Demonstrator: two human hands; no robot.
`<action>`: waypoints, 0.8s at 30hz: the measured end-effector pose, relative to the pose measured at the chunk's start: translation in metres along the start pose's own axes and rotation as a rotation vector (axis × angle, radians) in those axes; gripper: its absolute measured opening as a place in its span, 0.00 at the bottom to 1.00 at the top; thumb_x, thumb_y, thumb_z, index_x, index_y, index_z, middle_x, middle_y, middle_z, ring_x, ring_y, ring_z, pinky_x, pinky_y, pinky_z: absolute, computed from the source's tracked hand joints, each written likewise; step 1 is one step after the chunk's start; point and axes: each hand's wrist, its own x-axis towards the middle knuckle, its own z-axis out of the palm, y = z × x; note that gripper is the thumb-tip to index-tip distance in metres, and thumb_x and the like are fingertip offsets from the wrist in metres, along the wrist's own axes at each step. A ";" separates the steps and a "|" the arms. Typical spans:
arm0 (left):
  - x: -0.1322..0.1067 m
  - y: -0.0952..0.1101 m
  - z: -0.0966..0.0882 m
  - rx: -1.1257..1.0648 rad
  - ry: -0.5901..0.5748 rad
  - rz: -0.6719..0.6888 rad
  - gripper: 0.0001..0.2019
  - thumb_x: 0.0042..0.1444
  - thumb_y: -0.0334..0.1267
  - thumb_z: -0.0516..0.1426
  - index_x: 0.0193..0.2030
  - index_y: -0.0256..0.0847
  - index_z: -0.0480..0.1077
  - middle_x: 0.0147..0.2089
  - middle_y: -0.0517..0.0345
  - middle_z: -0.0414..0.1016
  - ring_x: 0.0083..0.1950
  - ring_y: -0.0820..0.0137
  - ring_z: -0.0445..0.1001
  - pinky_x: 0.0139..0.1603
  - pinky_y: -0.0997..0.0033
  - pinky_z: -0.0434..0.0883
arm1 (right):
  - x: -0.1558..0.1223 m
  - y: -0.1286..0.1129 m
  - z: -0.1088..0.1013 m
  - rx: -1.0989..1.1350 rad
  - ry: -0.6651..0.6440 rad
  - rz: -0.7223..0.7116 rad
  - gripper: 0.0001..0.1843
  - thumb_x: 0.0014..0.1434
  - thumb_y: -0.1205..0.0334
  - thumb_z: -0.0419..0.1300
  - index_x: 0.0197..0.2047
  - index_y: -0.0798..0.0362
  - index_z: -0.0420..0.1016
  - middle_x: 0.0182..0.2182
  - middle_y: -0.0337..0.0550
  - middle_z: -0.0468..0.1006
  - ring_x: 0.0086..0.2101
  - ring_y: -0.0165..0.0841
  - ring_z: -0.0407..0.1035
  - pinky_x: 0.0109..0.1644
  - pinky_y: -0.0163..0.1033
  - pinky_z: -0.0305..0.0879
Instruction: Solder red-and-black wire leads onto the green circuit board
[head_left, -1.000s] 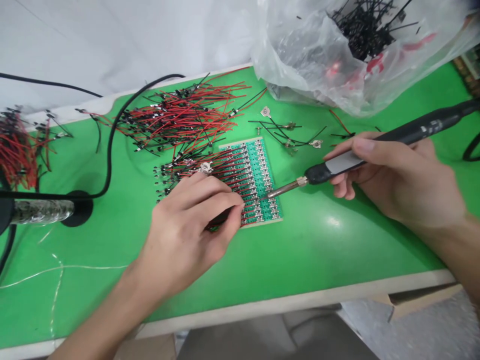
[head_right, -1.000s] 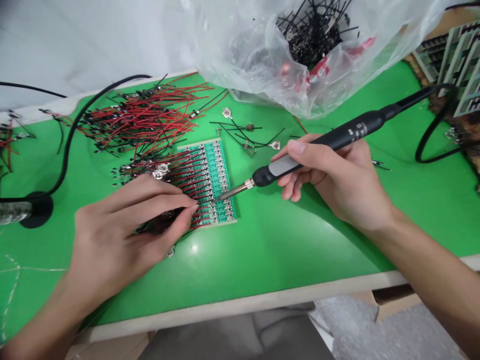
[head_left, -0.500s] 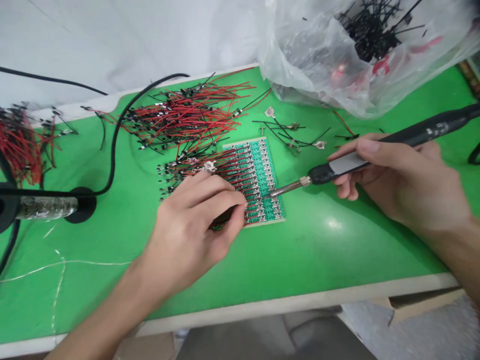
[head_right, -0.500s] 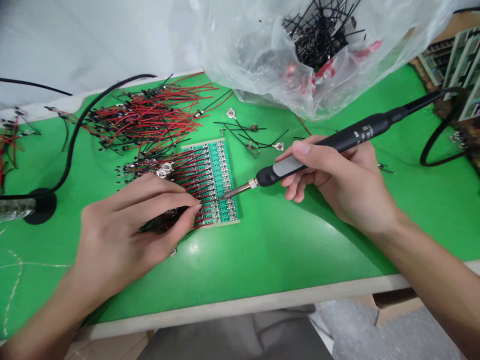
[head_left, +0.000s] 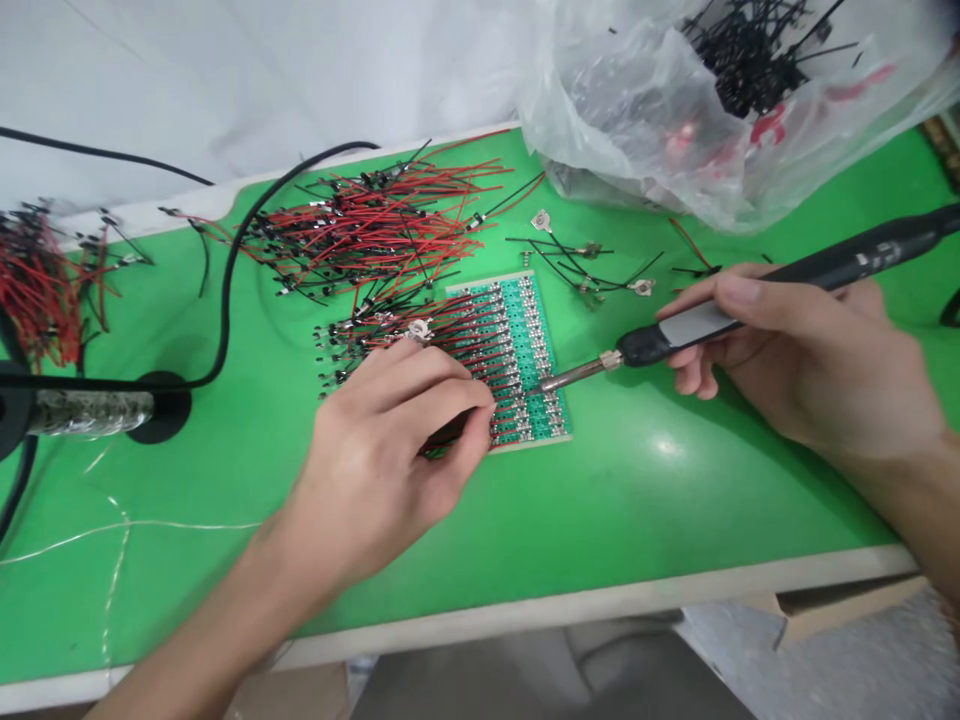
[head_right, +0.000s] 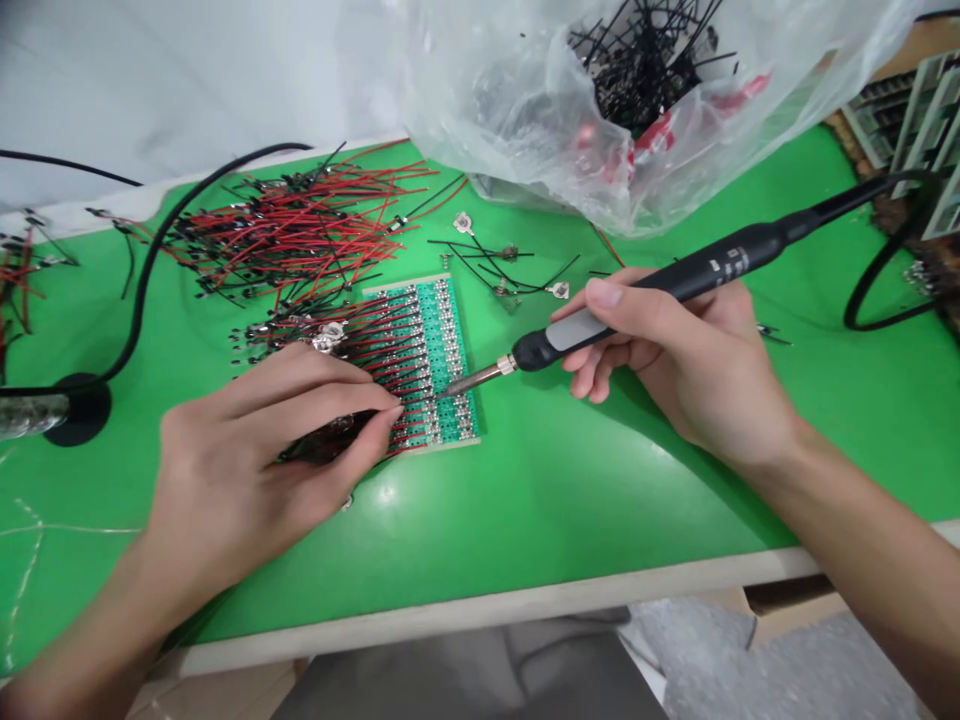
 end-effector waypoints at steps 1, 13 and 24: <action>0.000 0.000 0.000 -0.001 0.001 0.002 0.03 0.59 0.27 0.62 0.37 0.38 0.77 0.36 0.60 0.78 0.36 0.73 0.73 0.42 0.67 0.72 | 0.000 0.000 0.000 -0.001 -0.002 0.000 0.08 0.59 0.64 0.65 0.32 0.55 0.87 0.20 0.42 0.81 0.17 0.33 0.74 0.18 0.36 0.68; 0.000 0.000 -0.001 -0.006 -0.008 -0.011 0.04 0.59 0.27 0.62 0.37 0.39 0.76 0.37 0.61 0.78 0.37 0.73 0.73 0.43 0.67 0.72 | 0.000 0.000 -0.003 0.013 -0.019 -0.007 0.09 0.59 0.62 0.66 0.34 0.55 0.88 0.20 0.43 0.81 0.18 0.33 0.74 0.18 0.35 0.68; -0.001 -0.001 0.000 0.001 -0.001 -0.008 0.04 0.60 0.27 0.61 0.38 0.39 0.76 0.37 0.62 0.78 0.38 0.73 0.73 0.47 0.67 0.73 | -0.001 -0.002 -0.002 0.006 0.016 0.004 0.08 0.57 0.61 0.67 0.32 0.55 0.87 0.20 0.43 0.81 0.17 0.34 0.74 0.18 0.36 0.68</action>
